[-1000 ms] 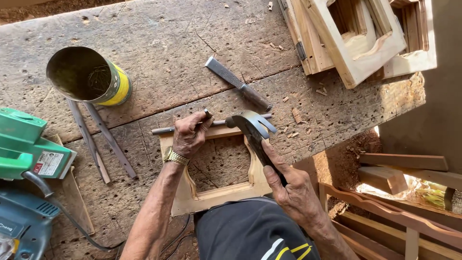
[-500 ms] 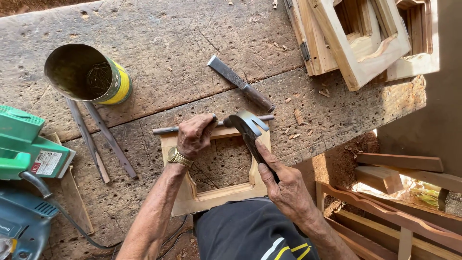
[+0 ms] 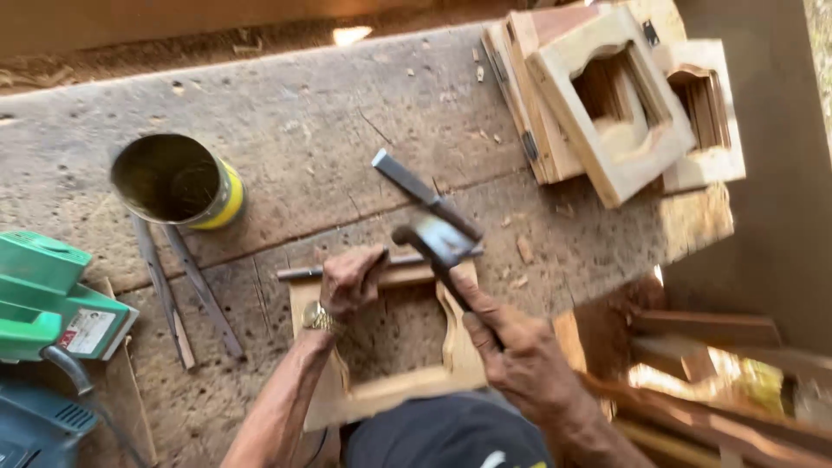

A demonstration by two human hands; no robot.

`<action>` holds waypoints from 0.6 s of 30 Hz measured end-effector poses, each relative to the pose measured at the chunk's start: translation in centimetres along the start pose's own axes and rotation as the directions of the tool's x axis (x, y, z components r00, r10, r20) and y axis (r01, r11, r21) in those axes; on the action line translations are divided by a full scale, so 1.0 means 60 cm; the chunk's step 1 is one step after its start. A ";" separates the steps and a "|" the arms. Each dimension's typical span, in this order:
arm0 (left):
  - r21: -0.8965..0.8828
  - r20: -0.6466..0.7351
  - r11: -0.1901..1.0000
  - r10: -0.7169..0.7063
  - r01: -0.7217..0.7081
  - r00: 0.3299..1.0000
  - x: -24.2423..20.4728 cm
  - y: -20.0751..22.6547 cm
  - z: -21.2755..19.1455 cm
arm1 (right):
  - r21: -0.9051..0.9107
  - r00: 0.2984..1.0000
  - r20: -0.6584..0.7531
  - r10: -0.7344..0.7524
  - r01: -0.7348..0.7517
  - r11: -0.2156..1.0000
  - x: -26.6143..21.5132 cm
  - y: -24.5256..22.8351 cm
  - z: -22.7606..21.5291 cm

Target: The person hammers nails into a wooden frame using a hammer and a metal guide bar, then places the completed frame with others on the workbench. They repeat the nailing process on a second frame, aligning the metal bar and driving nails along its edge.

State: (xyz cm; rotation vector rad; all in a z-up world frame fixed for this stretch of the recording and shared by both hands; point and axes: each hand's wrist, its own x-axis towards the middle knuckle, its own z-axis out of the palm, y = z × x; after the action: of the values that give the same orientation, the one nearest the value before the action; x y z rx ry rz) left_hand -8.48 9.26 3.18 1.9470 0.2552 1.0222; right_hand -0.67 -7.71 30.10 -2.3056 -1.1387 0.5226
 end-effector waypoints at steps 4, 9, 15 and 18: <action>0.092 0.002 0.996 0.010 -0.010 1.000 -0.028 0.000 0.010 | 0.049 0.973 -0.183 -0.143 0.155 0.987 -0.052 -0.030 -0.018; -0.003 0.028 1.000 0.002 -0.002 1.000 -0.006 0.028 -0.008 | -0.094 0.990 0.072 0.121 -0.114 0.989 -0.021 0.010 0.031; 0.119 -0.022 0.987 0.111 -0.107 0.994 -0.070 -0.025 0.041 | 0.031 0.984 0.031 0.174 -0.175 0.984 -0.100 0.041 0.014; 0.147 -0.070 0.986 0.093 -0.082 0.993 -0.044 -0.003 0.029 | 0.066 0.986 -0.040 0.165 -0.162 0.985 -0.120 0.050 0.007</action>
State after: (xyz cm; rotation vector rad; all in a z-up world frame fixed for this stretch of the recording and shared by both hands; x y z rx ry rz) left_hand -8.85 6.87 1.11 2.0659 0.2960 1.1653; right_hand -3.19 -14.99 28.75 -2.3559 -0.9041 0.5558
